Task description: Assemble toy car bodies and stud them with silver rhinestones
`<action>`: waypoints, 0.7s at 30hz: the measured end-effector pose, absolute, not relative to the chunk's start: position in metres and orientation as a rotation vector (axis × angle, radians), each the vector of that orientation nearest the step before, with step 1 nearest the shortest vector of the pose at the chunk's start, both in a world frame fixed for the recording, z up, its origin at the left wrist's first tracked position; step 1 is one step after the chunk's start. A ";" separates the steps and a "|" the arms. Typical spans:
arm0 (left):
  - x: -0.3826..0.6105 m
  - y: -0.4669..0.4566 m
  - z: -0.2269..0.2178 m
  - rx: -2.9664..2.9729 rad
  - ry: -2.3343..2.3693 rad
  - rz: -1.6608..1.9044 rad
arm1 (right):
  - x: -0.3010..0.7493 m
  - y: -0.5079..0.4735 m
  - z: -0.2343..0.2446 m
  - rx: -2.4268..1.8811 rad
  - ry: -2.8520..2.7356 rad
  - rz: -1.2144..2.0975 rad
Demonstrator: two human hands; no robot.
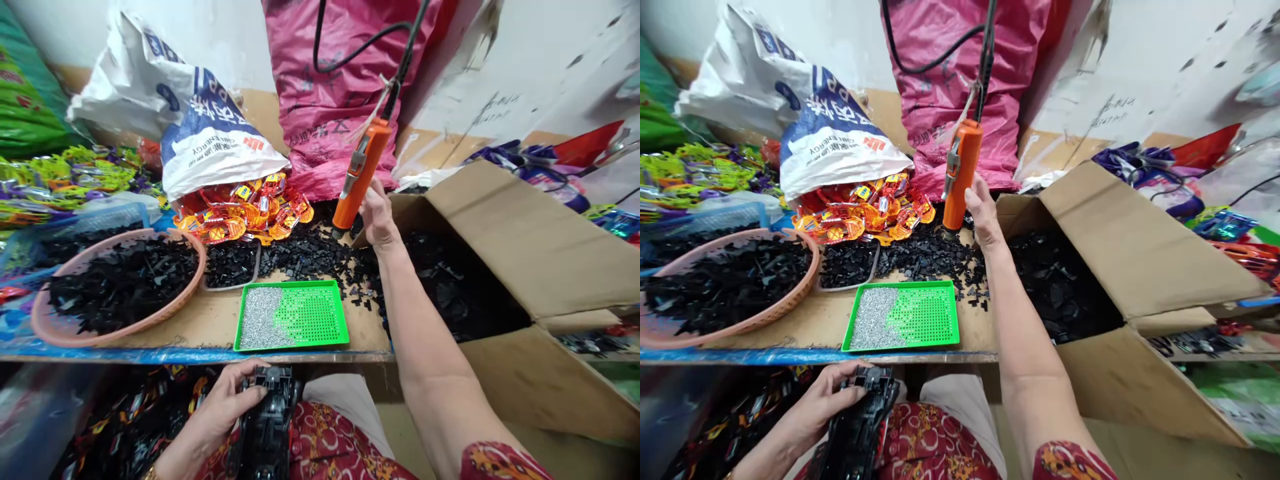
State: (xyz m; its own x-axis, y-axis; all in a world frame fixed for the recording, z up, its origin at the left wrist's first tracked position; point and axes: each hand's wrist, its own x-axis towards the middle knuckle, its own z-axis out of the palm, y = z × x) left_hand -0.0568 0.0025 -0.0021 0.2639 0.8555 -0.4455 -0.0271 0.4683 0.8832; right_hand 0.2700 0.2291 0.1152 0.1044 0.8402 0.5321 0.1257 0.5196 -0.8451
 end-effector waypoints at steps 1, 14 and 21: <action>-0.057 0.003 -0.004 0.895 1.167 0.740 | 0.266 0.222 0.116 -0.910 -1.401 0.709; -0.051 0.019 0.015 0.920 1.026 0.619 | 0.249 0.154 0.117 -0.832 -1.441 1.019; -0.056 0.025 0.017 0.840 1.133 0.685 | 0.224 0.142 0.119 -0.854 -1.437 1.176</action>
State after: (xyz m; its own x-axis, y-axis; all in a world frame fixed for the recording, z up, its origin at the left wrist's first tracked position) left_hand -0.0562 0.0249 0.0170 0.2891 0.8226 -0.4897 -0.0507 0.5240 0.8502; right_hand 0.2243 0.1425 0.1189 -0.2012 0.9399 0.2759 -0.0846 0.2640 -0.9608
